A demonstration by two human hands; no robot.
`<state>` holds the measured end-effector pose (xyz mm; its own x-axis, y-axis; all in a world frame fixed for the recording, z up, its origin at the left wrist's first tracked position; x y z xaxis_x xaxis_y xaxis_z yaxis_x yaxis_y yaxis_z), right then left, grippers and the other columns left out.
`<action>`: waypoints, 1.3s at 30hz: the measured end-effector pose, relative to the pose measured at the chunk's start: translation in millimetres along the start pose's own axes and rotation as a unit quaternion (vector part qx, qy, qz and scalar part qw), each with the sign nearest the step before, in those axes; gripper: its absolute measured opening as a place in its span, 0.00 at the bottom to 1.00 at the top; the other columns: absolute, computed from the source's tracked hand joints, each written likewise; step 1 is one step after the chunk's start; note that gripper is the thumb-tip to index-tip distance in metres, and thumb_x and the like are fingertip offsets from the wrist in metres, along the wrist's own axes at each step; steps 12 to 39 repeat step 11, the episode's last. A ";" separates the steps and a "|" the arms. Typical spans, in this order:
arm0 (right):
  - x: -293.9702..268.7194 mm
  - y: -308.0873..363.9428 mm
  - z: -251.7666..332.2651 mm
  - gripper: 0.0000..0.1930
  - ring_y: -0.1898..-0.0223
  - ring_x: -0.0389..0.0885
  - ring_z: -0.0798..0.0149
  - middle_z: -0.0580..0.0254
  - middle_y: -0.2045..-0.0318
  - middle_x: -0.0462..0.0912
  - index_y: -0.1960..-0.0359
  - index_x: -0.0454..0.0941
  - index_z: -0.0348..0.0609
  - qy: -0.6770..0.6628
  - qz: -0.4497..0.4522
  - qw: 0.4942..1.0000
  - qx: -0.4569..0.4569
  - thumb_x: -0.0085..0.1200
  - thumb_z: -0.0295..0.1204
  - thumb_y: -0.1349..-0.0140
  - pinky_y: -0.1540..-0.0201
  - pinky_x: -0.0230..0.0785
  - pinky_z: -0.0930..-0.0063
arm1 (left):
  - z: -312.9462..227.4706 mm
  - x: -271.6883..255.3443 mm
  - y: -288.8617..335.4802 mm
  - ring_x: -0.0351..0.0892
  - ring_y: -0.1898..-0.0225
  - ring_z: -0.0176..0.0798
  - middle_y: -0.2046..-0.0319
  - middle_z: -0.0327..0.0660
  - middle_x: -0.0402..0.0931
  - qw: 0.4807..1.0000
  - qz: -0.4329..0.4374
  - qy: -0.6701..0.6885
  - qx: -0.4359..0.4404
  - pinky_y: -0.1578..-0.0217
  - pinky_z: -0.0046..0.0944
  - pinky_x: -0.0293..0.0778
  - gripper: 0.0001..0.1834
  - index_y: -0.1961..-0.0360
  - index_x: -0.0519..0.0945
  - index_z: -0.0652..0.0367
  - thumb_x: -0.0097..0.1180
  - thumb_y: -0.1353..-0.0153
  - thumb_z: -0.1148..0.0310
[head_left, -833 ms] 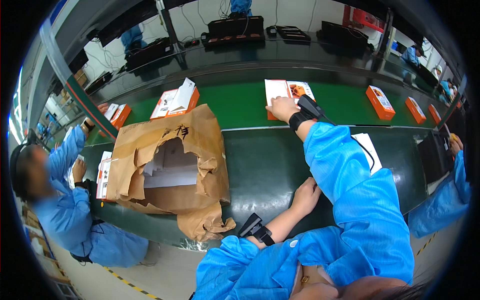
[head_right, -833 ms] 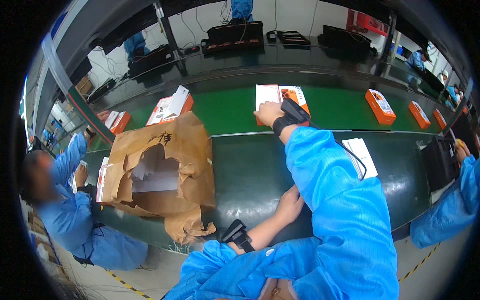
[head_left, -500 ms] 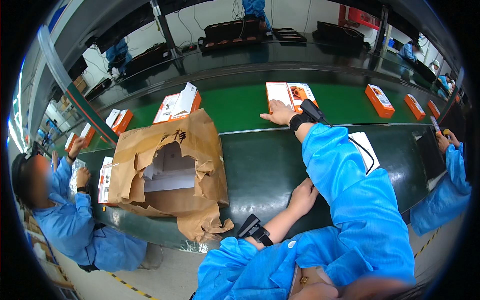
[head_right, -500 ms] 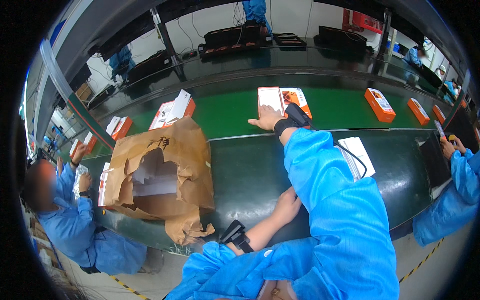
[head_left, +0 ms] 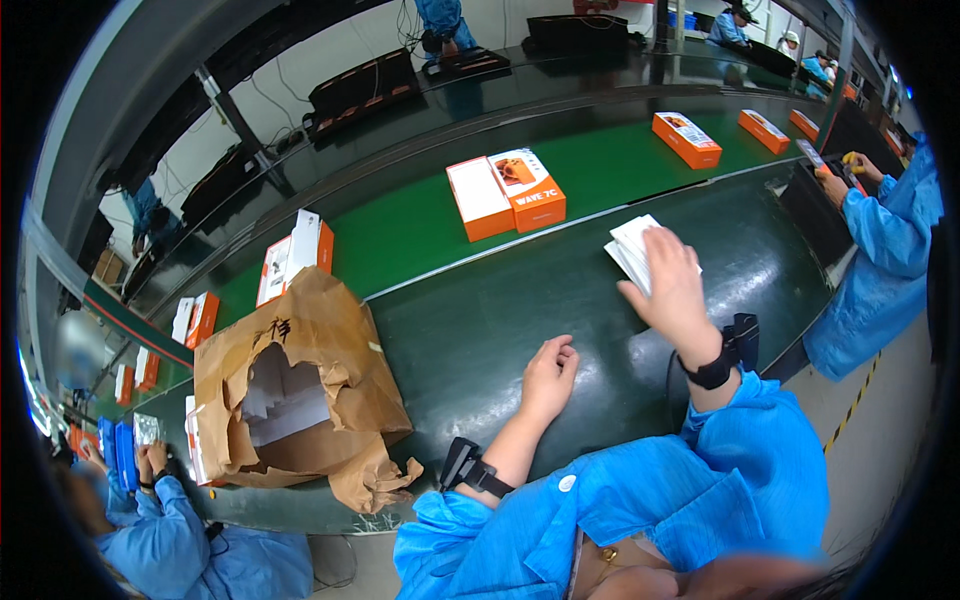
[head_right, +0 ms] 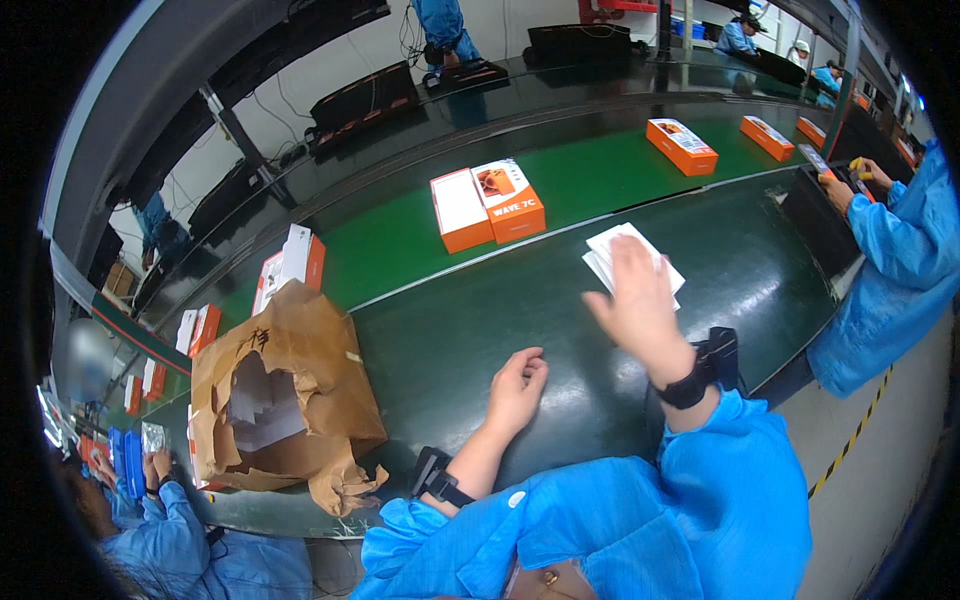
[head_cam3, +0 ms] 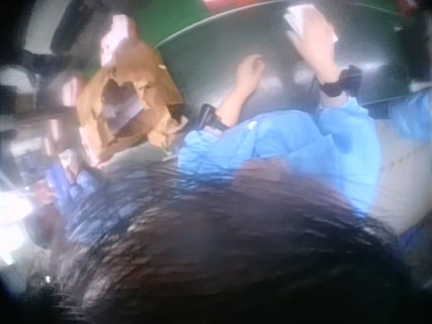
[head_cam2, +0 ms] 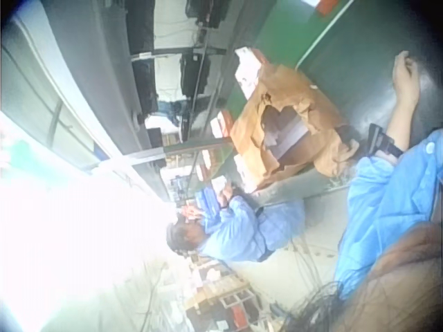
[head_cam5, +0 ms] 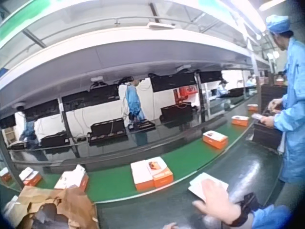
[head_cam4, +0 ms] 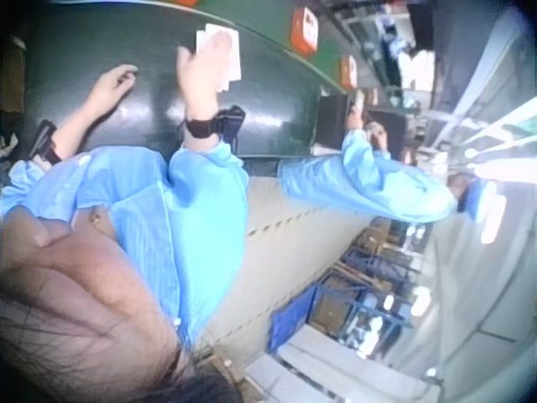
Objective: Folding product manual inserts and arranging them on a conveyor belt in a manufacturing facility.
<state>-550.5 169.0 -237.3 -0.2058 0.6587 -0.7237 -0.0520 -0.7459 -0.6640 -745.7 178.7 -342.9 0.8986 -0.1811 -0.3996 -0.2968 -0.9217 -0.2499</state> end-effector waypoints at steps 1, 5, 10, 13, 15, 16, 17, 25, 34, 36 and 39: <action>7.2 6.9 -21.2 0.34 0.45 0.64 0.51 0.47 0.47 0.65 0.48 0.60 0.32 0.073 -0.010 0.997 0.032 0.59 0.37 0.54 0.46 0.55 0.50 | 2.2 -1.4 -0.6 0.75 0.68 0.35 0.69 0.42 0.76 1.000 0.003 -0.010 -0.003 0.65 0.33 0.72 0.15 0.57 0.73 0.65 0.52 0.45 0.71; 47.4 38.7 -65.9 0.25 0.47 0.66 0.54 0.48 0.50 0.69 0.51 0.66 0.31 0.155 0.058 0.985 0.056 0.53 0.36 0.48 0.45 0.55 0.52 | -1.1 -4.6 -0.7 0.75 0.67 0.34 0.68 0.42 0.76 0.998 0.028 -0.044 -0.017 0.65 0.31 0.72 0.15 0.56 0.73 0.66 0.52 0.44 0.71; 43.7 31.2 -60.0 0.17 0.55 0.73 0.58 0.52 0.57 0.75 0.58 0.73 0.33 0.152 0.061 0.986 0.027 0.51 0.33 0.47 0.46 0.57 0.56 | 5.8 -5.9 -3.7 0.75 0.67 0.34 0.67 0.41 0.76 0.998 0.032 -0.040 -0.028 0.63 0.32 0.72 0.16 0.54 0.73 0.64 0.52 0.44 0.70; 31.6 24.8 -56.5 0.18 0.54 0.72 0.58 0.52 0.56 0.75 0.58 0.73 0.33 0.138 0.127 0.981 0.056 0.51 0.34 0.47 0.46 0.56 0.57 | 8.6 -6.5 -2.8 0.75 0.67 0.34 0.66 0.40 0.76 0.998 0.034 -0.035 -0.030 0.63 0.32 0.72 0.16 0.54 0.73 0.64 0.52 0.43 0.70; 31.6 24.8 -56.5 0.18 0.54 0.72 0.58 0.52 0.56 0.75 0.58 0.73 0.33 0.138 0.127 0.981 0.056 0.51 0.34 0.47 0.46 0.56 0.57 | 8.6 -6.5 -2.8 0.75 0.67 0.34 0.66 0.40 0.76 0.998 0.034 -0.035 -0.030 0.63 0.32 0.72 0.16 0.54 0.73 0.64 0.52 0.43 0.70; 31.6 24.8 -56.5 0.18 0.54 0.72 0.58 0.52 0.56 0.75 0.58 0.73 0.33 0.138 0.127 0.981 0.056 0.51 0.34 0.47 0.46 0.56 0.57 | 8.6 -6.5 -2.8 0.75 0.67 0.34 0.66 0.40 0.76 0.998 0.034 -0.035 -0.030 0.63 0.32 0.72 0.16 0.54 0.73 0.64 0.52 0.43 0.70; 31.6 24.8 -56.5 0.18 0.54 0.72 0.58 0.52 0.56 0.75 0.58 0.73 0.33 0.138 0.127 0.981 0.056 0.51 0.34 0.47 0.46 0.56 0.57 | 8.6 -6.5 -2.8 0.75 0.67 0.34 0.66 0.40 0.76 0.998 0.034 -0.035 -0.030 0.63 0.32 0.72 0.16 0.54 0.73 0.64 0.52 0.43 0.70; 31.6 24.8 -56.5 0.18 0.54 0.72 0.58 0.52 0.56 0.75 0.58 0.73 0.33 0.138 0.127 0.981 0.056 0.51 0.34 0.47 0.46 0.56 0.57 | 8.6 -6.5 -2.8 0.75 0.67 0.34 0.66 0.40 0.76 0.998 0.034 -0.035 -0.030 0.63 0.32 0.72 0.16 0.54 0.73 0.64 0.52 0.43 0.70; 31.6 24.8 -56.5 0.18 0.54 0.72 0.58 0.52 0.56 0.75 0.58 0.73 0.33 0.138 0.127 0.981 0.056 0.51 0.34 0.47 0.46 0.56 0.57 | 8.6 -6.5 -2.8 0.75 0.67 0.34 0.66 0.40 0.76 0.998 0.034 -0.035 -0.030 0.63 0.32 0.72 0.16 0.54 0.73 0.64 0.52 0.43 0.70; 31.6 24.8 -56.5 0.18 0.54 0.72 0.58 0.52 0.56 0.75 0.58 0.73 0.33 0.138 0.127 0.981 0.056 0.51 0.34 0.47 0.46 0.56 0.57 | 8.6 -6.5 -2.8 0.75 0.67 0.34 0.66 0.40 0.76 0.998 0.034 -0.035 -0.030 0.63 0.32 0.72 0.16 0.54 0.73 0.64 0.52 0.43 0.70; 31.6 24.8 -56.5 0.18 0.54 0.72 0.58 0.52 0.56 0.75 0.58 0.73 0.33 0.138 0.127 0.981 0.056 0.51 0.34 0.47 0.46 0.56 0.57 | 8.6 -6.5 -2.8 0.75 0.67 0.34 0.66 0.40 0.76 0.998 0.034 -0.035 -0.030 0.63 0.32 0.72 0.16 0.54 0.73 0.64 0.52 0.43 0.70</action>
Point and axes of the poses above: each hand's wrist, its own y-axis away from the middle knuckle, its own x-axis out of the palm, z = x × y, the point moved 1 cm from there along -y, towards the middle knuckle
